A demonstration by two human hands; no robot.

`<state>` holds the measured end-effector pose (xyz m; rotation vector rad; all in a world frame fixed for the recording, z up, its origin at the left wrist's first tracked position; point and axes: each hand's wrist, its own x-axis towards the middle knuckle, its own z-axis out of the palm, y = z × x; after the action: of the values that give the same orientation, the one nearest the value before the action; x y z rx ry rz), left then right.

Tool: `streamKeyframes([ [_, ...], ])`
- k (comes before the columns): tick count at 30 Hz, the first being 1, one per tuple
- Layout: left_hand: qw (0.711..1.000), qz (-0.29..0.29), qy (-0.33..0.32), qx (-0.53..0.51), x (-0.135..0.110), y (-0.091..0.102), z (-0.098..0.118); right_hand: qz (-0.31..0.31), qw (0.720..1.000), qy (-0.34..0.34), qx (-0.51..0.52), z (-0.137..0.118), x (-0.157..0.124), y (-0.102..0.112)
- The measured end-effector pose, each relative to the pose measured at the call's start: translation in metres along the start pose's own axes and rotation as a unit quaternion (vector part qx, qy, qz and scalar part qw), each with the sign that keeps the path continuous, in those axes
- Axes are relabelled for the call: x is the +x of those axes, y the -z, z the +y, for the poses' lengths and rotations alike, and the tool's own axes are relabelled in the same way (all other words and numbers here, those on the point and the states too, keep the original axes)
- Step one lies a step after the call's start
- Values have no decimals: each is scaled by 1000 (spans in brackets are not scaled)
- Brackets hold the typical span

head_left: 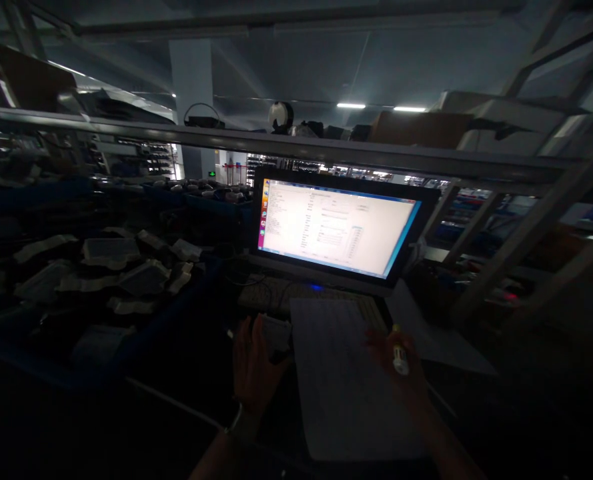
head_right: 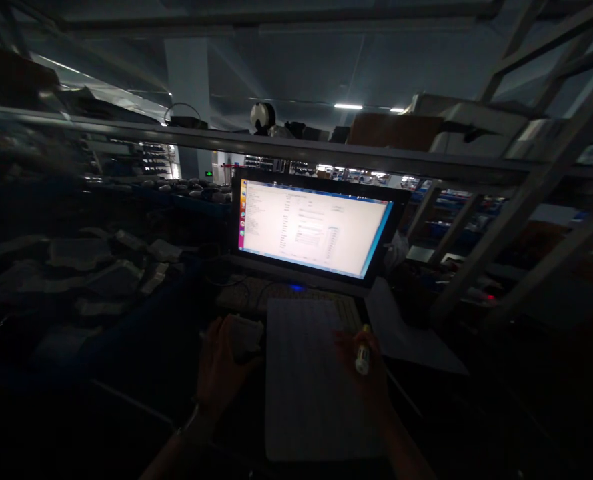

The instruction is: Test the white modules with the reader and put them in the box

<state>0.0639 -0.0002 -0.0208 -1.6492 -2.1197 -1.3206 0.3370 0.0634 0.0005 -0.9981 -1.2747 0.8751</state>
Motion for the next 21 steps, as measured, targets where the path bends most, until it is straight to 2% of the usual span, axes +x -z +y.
streamKeyframes([
  [4, 988, -24, -154, 22, 4, 23, -24, 135, 989, -19, -59, 3, -4, 19],
  [8, 965, -56, -252, 48, 16, 34, -42, 214, 976, -35, -2, 5, -2, 24],
  [15, 938, -99, -331, 0, 35, 28, -55, 208, 975, -46, 67, -2, 4, 23],
  [21, 930, -110, -348, -46, 40, 17, -66, 239, 962, -67, 111, -5, 6, 35],
])
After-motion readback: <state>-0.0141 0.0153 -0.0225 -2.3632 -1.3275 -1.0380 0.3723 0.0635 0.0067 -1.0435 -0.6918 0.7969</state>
